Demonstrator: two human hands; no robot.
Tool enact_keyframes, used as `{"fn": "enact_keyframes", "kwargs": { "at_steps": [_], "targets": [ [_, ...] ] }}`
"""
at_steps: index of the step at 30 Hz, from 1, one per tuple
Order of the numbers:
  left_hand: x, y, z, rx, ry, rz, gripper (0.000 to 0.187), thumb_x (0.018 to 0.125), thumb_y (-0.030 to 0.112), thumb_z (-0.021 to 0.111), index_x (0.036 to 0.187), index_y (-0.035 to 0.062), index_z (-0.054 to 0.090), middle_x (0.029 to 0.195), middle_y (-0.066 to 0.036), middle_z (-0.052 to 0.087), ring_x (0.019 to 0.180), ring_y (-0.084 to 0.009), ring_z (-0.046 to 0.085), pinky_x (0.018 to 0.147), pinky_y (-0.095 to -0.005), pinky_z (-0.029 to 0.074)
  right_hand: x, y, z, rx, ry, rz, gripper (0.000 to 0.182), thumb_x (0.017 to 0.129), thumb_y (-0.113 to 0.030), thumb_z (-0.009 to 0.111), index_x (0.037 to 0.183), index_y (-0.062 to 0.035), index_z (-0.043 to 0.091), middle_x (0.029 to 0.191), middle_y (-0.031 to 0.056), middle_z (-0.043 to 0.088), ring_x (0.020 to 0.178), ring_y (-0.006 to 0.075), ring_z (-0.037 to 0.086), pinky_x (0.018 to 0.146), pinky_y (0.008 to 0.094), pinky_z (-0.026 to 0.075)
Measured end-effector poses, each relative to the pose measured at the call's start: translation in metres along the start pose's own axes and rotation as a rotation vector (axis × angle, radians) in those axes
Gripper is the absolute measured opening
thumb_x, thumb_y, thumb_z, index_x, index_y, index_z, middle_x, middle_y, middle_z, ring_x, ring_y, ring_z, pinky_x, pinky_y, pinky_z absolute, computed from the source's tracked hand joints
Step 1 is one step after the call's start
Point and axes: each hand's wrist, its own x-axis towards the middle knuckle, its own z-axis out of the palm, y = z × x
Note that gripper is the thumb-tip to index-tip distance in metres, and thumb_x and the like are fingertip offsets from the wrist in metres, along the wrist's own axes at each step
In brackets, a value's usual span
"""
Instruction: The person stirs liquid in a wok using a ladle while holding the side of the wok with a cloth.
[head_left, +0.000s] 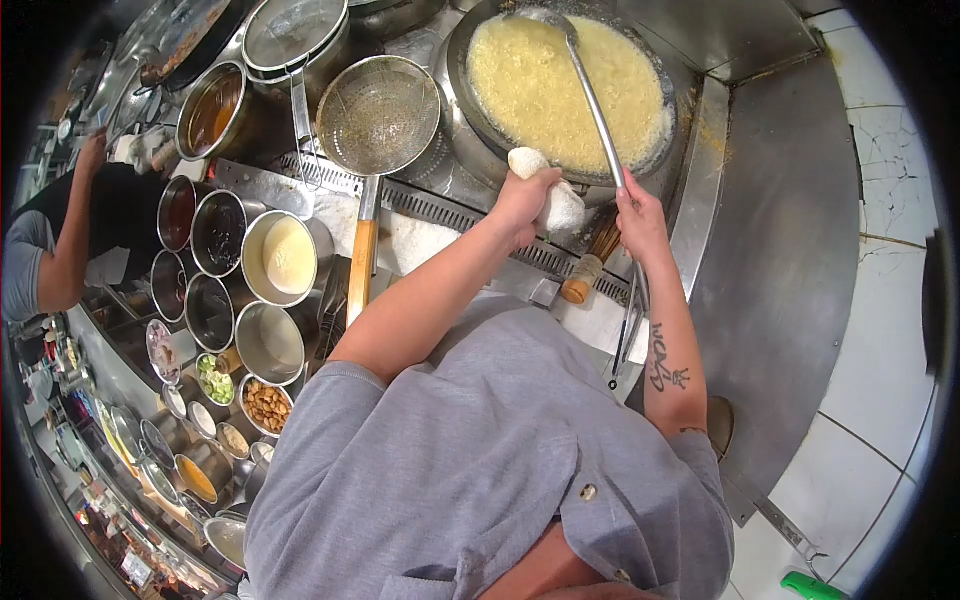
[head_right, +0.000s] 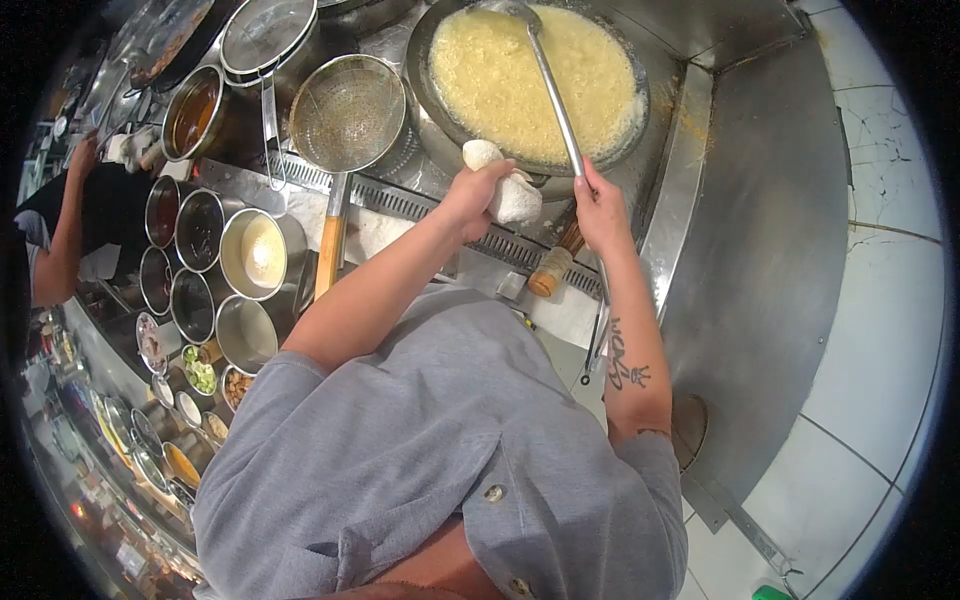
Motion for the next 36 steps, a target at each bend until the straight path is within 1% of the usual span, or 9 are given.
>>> {"fn": "enact_keyframes", "kwargs": {
  "at_steps": [5, 9, 10, 13, 17, 23, 30, 33, 36],
  "targets": [
    [-0.013, 0.009, -0.006, -0.047, -0.013, -0.133, 0.044, 0.099, 0.031, 0.056, 0.131, 0.003, 0.044, 0.121, -0.013, 0.06, 0.108, -0.0285, 0.064, 0.093, -0.0474, 0.052, -0.023, 0.028, -0.007, -0.023, -0.053, -0.152, 0.044, 0.103, -0.02, 0.054, 0.145, -0.0072, 0.05, 0.105, 0.0062, 0.067, 0.082, 0.011, 0.058, 0.077, 0.0279, 0.049],
    [-0.029, 0.016, -0.005, -0.078, -0.026, -0.131, 0.053, 0.102, 0.039, 0.049, 0.14, 0.0035, 0.039, 0.129, -0.014, 0.056, 0.114, -0.0293, 0.061, 0.097, -0.0491, 0.049, -0.062, 0.019, -0.011, 0.075, -0.139, -0.016, 0.047, 0.105, -0.024, 0.05, 0.152, -0.0196, 0.044, 0.062, -0.0049, 0.041, 0.046, 0.0059, 0.038, 0.04, 0.0256, 0.035],
    [-0.028, 0.015, -0.005, -0.09, -0.017, -0.132, 0.055, 0.102, 0.041, 0.048, 0.141, 0.0034, 0.038, 0.131, -0.014, 0.055, 0.115, -0.0294, 0.061, 0.097, -0.0494, 0.049, -0.076, 0.007, -0.014, 0.097, -0.171, 0.06, 0.048, 0.106, -0.024, 0.048, 0.153, -0.0203, 0.042, 0.062, -0.0048, 0.041, 0.044, 0.0056, 0.036, 0.038, 0.0253, 0.034],
    [-0.033, 0.018, 0.0, -0.091, -0.007, -0.131, 0.057, 0.103, 0.044, 0.045, 0.142, 0.0032, 0.038, 0.132, -0.014, 0.054, 0.118, -0.0293, 0.059, 0.096, -0.0501, 0.049, -0.1, 0.012, -0.023, 0.143, -0.215, 0.151, 0.047, 0.105, -0.024, 0.051, 0.152, -0.0175, 0.044, 0.066, -0.0038, 0.044, 0.049, 0.0059, 0.04, 0.043, 0.0257, 0.037],
    [-0.021, 0.014, 0.001, 0.033, 0.003, -0.117, 0.053, 0.101, 0.04, 0.049, 0.139, 0.0035, 0.042, 0.129, -0.014, 0.057, 0.115, -0.0286, 0.06, 0.092, -0.0512, 0.05, -0.128, 0.027, -0.027, 0.19, -0.219, 0.213, 0.048, 0.106, -0.026, 0.049, 0.153, -0.0205, 0.042, 0.061, -0.0032, 0.042, 0.042, 0.0067, 0.036, 0.036, 0.0272, 0.033],
    [0.001, 0.005, 0.003, 0.049, 0.093, -0.062, 0.038, 0.093, 0.019, 0.064, 0.123, -0.0021, 0.053, 0.11, -0.015, 0.064, 0.095, -0.0304, 0.069, 0.079, -0.0459, 0.059, -0.172, 0.041, -0.034, 0.258, -0.248, 0.287, 0.047, 0.106, -0.027, 0.048, 0.153, -0.0245, 0.041, 0.061, -0.004, 0.039, 0.042, 0.0063, 0.035, 0.037, 0.0263, 0.033],
    [0.004, 0.0, 0.007, 0.035, 0.116, 0.002, 0.044, 0.091, 0.012, 0.063, 0.126, -0.0091, 0.047, 0.108, -0.019, 0.063, 0.091, -0.0334, 0.069, 0.076, -0.0473, 0.059, -0.209, 0.053, -0.048, 0.288, -0.231, 0.311, 0.048, 0.106, -0.023, 0.049, 0.153, -0.0234, 0.042, 0.064, -0.0041, 0.041, 0.048, 0.0059, 0.036, 0.044, 0.0252, 0.037],
    [-0.004, 0.008, 0.014, 0.06, 0.164, -0.032, 0.037, 0.088, 0.009, 0.061, 0.12, -0.0066, 0.051, 0.104, -0.017, 0.064, 0.087, -0.031, 0.069, 0.073, -0.0442, 0.058, -0.206, 0.106, -0.04, 0.147, -0.086, 0.06, 0.047, 0.104, -0.02, 0.053, 0.15, -0.0203, 0.046, 0.071, -0.0009, 0.053, 0.059, 0.0077, 0.042, 0.057, 0.0248, 0.042],
    [-0.003, 0.007, 0.014, 0.058, 0.18, -0.051, 0.034, 0.087, 0.008, 0.061, 0.117, -0.0063, 0.053, 0.102, -0.017, 0.065, 0.086, -0.0299, 0.069, 0.072, -0.0431, 0.057, -0.202, 0.116, -0.029, 0.042, 0.04, -0.033, 0.048, 0.104, -0.014, 0.052, 0.151, -0.0149, 0.045, 0.075, -0.0029, 0.046, 0.065, 0.0057, 0.039, 0.059, 0.0222, 0.039]
  ]
}}
